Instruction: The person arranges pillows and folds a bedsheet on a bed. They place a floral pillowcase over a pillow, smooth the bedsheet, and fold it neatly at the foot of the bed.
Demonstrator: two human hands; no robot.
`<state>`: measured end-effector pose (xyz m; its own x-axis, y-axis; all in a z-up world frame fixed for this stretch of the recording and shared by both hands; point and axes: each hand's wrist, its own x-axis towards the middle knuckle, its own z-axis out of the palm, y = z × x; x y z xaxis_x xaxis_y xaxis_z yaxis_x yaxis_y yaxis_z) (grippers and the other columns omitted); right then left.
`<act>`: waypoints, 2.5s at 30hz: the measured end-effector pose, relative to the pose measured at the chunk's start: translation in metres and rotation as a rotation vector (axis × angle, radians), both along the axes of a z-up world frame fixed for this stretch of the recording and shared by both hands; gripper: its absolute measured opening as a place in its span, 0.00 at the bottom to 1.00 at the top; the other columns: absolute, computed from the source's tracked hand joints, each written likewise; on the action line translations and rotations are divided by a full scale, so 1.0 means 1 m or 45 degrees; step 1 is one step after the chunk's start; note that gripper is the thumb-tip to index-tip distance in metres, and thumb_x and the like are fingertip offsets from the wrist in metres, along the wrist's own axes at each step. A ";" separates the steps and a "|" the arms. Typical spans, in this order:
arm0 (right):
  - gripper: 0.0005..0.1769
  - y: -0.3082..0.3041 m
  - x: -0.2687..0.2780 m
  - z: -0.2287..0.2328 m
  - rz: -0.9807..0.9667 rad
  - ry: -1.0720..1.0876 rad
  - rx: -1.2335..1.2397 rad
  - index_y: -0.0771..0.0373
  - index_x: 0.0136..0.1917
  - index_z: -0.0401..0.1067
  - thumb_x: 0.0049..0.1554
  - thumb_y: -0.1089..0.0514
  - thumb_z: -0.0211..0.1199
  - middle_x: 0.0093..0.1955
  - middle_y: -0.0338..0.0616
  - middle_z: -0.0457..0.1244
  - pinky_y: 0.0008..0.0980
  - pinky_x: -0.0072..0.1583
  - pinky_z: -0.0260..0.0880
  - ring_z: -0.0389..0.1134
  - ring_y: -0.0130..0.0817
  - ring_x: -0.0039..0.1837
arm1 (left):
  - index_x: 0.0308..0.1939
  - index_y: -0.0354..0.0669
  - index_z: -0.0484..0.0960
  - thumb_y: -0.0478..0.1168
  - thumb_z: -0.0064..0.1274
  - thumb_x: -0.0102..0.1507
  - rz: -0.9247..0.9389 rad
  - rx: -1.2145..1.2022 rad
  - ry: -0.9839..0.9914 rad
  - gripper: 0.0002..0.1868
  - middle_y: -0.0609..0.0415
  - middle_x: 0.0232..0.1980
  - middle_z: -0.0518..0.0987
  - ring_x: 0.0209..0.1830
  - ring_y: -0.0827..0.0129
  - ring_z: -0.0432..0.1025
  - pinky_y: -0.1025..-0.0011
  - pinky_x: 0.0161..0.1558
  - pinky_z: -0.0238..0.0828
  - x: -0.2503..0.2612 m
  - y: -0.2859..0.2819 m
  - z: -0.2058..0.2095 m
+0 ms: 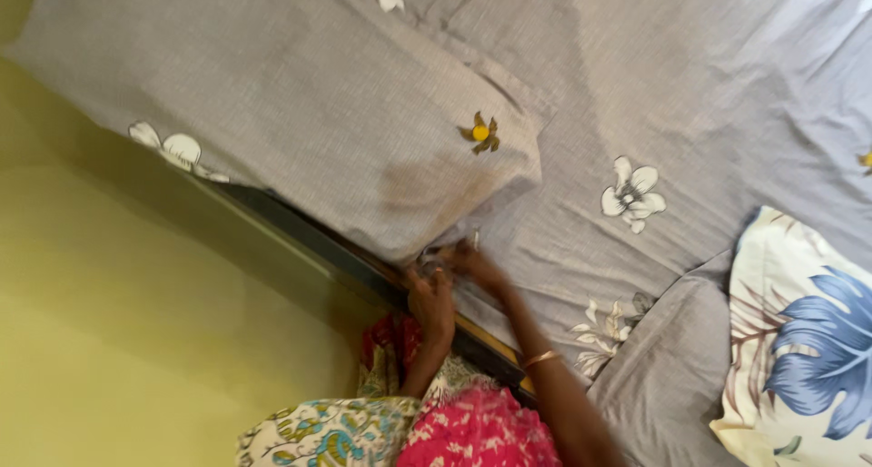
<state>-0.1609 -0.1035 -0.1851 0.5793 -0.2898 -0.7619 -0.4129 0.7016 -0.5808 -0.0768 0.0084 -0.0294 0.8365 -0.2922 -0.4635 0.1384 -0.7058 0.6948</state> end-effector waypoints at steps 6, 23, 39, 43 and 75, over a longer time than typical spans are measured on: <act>0.11 0.100 -0.014 0.036 0.035 -0.179 -0.541 0.70 0.47 0.75 0.56 0.60 0.59 0.39 0.47 0.69 0.34 0.45 0.69 0.68 0.29 0.42 | 0.78 0.39 0.61 0.44 0.51 0.70 -0.698 0.104 -0.855 0.34 0.34 0.78 0.61 0.72 0.38 0.63 0.44 0.69 0.61 0.055 -0.038 0.054; 0.13 -0.049 -0.264 0.190 -0.380 0.918 -1.307 0.62 0.57 0.77 0.64 0.56 0.59 0.44 0.49 0.70 0.39 0.46 0.69 0.69 0.39 0.41 | 0.53 0.33 0.81 0.36 0.51 0.64 -1.559 0.420 -0.888 0.16 0.33 0.67 0.70 0.72 0.38 0.60 0.43 0.69 0.54 -0.053 -0.031 -0.029; 0.23 -0.102 -0.787 0.215 -1.146 2.187 -1.506 0.65 0.67 0.65 0.71 0.46 0.62 0.70 0.57 0.60 0.61 0.55 0.65 0.63 0.58 0.65 | 0.70 0.20 0.59 0.81 0.57 0.48 -1.047 0.025 0.781 0.70 0.26 0.66 0.70 0.67 0.42 0.68 0.54 0.65 0.66 -0.561 -0.183 0.027; 0.44 -0.130 -0.862 0.199 -1.994 1.233 -0.796 0.67 0.72 0.53 0.61 0.35 0.67 0.73 0.56 0.56 0.49 0.65 0.72 0.64 0.51 0.70 | 0.73 0.21 0.50 0.80 0.64 0.44 -0.618 0.301 0.616 0.77 0.25 0.69 0.67 0.69 0.40 0.65 0.53 0.66 0.63 -0.586 -0.214 0.020; 0.14 -0.169 -0.740 0.219 -1.014 1.997 -2.257 0.68 0.47 0.71 0.61 0.54 0.54 0.46 0.61 0.67 0.53 0.46 0.63 0.69 0.56 0.49 | 0.49 0.41 0.84 0.56 0.62 0.59 -0.971 -0.079 0.712 0.24 0.59 0.43 0.84 0.39 0.75 0.76 0.72 0.43 0.75 -0.216 -0.116 0.066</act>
<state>-0.9004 -0.2721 0.0337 -0.3588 -0.5997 0.7153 -0.9283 0.3092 -0.2064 -0.2929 -0.1072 0.0363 0.0711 -0.7060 -0.7047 -0.0209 -0.7074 0.7065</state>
